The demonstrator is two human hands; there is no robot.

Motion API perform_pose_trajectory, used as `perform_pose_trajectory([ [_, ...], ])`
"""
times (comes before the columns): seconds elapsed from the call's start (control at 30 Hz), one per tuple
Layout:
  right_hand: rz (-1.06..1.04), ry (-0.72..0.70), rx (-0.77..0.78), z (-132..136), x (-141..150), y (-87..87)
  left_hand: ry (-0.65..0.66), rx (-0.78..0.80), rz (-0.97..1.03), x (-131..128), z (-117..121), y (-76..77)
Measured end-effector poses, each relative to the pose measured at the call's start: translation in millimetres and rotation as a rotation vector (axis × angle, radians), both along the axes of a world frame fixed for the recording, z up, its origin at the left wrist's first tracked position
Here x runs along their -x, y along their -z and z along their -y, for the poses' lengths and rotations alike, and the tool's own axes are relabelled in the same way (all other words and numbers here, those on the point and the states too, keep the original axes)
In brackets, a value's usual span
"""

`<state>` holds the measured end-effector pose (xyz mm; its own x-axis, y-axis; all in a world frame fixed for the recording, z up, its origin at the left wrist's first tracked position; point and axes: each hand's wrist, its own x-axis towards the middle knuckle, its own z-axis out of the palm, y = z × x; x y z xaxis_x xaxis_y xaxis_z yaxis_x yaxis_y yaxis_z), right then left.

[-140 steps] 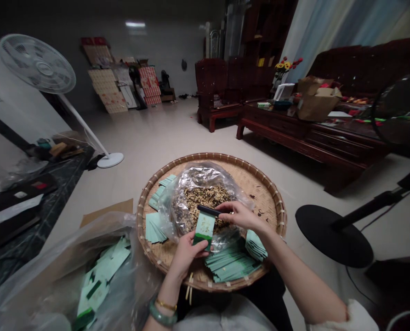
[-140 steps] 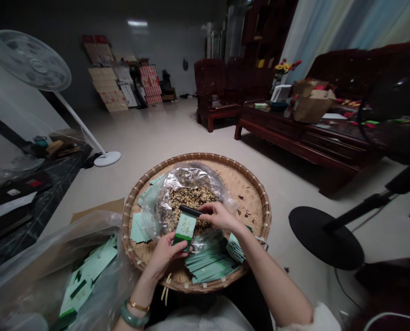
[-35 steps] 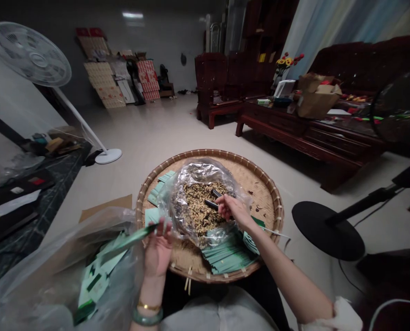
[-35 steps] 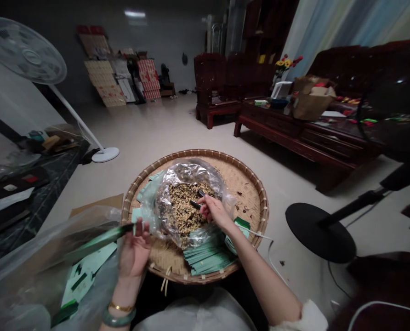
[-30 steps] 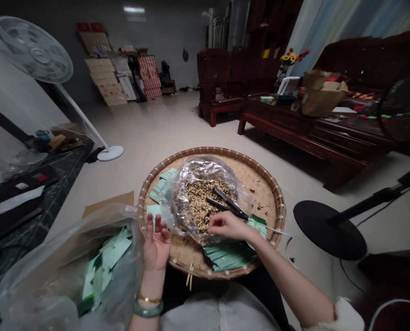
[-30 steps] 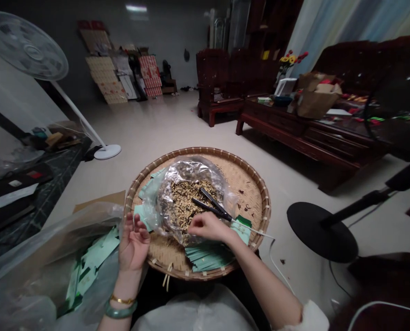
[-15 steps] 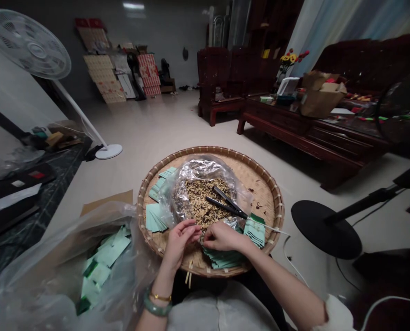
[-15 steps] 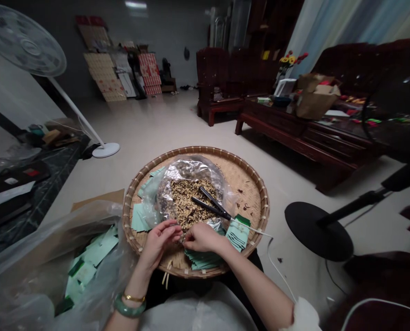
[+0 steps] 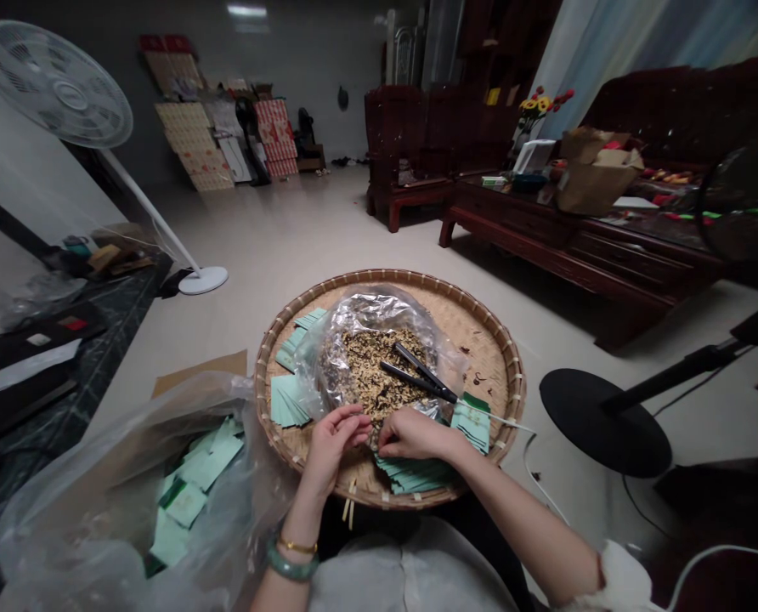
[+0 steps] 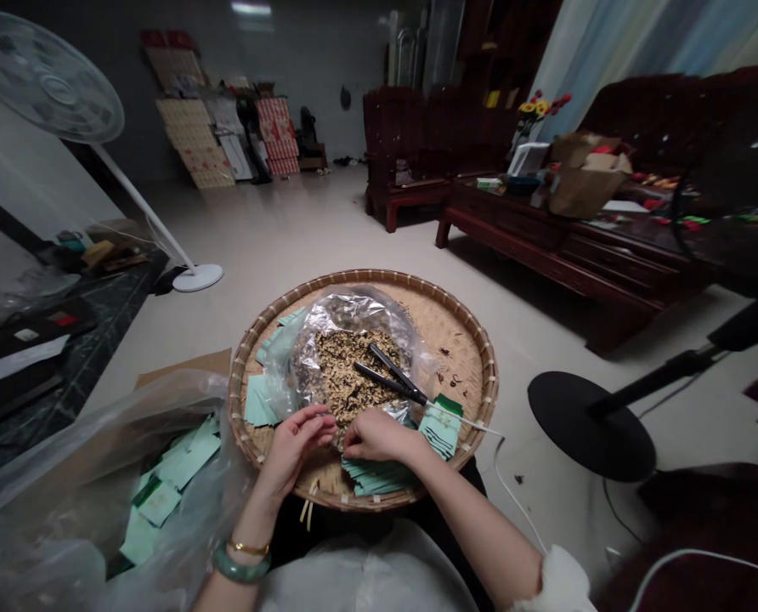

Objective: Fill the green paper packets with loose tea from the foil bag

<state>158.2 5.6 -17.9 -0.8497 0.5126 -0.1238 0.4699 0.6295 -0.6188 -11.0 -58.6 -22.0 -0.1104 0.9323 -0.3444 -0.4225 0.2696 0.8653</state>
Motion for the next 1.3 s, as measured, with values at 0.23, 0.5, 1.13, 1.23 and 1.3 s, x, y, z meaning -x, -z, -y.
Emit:
perform_pose_trajectory([
  [0.23,-0.121,0.119,0.018,2,-2,-1.0,-0.022,-0.014,-0.079,2,0,2.2],
  [0.5,-0.747,0.586,0.444,-5,-13,-8.9,0.056,-0.106,-0.088,-10,0,-3.5],
  [1.13,-0.657,0.383,-0.382,19,-9,-27.1,0.038,-0.283,-0.51,-21,2,-6.1],
  [1.23,-0.631,0.374,-0.479,21,-9,-27.3,0.021,-0.297,-0.526,-21,2,-9.6],
  [1.3,-0.606,0.385,-0.522,22,-7,-25.8,0.01,-0.298,-0.531,-21,3,-10.6],
])
